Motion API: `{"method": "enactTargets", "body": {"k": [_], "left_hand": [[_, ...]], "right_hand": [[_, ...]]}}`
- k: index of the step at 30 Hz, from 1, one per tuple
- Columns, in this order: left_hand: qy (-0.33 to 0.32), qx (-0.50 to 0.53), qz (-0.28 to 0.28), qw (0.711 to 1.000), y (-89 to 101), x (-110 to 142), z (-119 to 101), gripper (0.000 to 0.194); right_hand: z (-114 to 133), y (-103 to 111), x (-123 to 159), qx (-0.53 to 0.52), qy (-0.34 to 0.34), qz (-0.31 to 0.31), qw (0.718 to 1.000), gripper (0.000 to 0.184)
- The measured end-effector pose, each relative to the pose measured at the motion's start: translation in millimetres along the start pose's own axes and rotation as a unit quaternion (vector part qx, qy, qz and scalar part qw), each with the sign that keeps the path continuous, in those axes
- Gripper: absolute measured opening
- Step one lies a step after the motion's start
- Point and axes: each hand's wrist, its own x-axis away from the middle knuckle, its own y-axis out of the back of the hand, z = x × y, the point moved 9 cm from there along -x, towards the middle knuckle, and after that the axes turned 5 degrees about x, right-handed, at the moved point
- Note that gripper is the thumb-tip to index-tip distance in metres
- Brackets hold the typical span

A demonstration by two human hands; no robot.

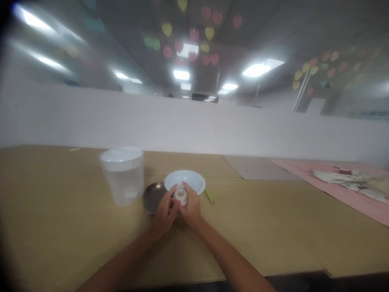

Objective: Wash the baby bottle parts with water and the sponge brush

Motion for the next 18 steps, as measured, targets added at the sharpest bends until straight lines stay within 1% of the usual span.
{"method": "enactTargets", "body": {"k": [3,6,12,15,18], "left_hand": [[0.007,0.005,-0.008,1.0,0.4,-0.6,0.2,0.044],[0.001,0.009,-0.012,1.0,0.6,-2.1,-0.4,0.043],[-0.044,-0.001,-0.02,0.999,-0.2,-2.7,-2.0,0.044],[-0.057,-0.005,0.003,0.998,-4.8,-1.6,-1.0,0.049],[-0.059,-0.005,0.029,0.998,-8.2,-0.2,2.2,0.062]], "right_hand": [[-2.4,-0.5,0.9,0.003,-0.004,-0.006,1.0,0.054],[-3.9,0.4,1.0,0.01,-0.003,-0.02,1.0,0.055],[-1.7,1.0,0.9,0.041,0.012,-0.027,0.999,0.055],[-0.1,1.0,3.0,0.054,0.033,-0.015,0.998,0.055],[-1.3,4.8,3.4,0.02,0.025,-0.007,0.999,0.052]]}}
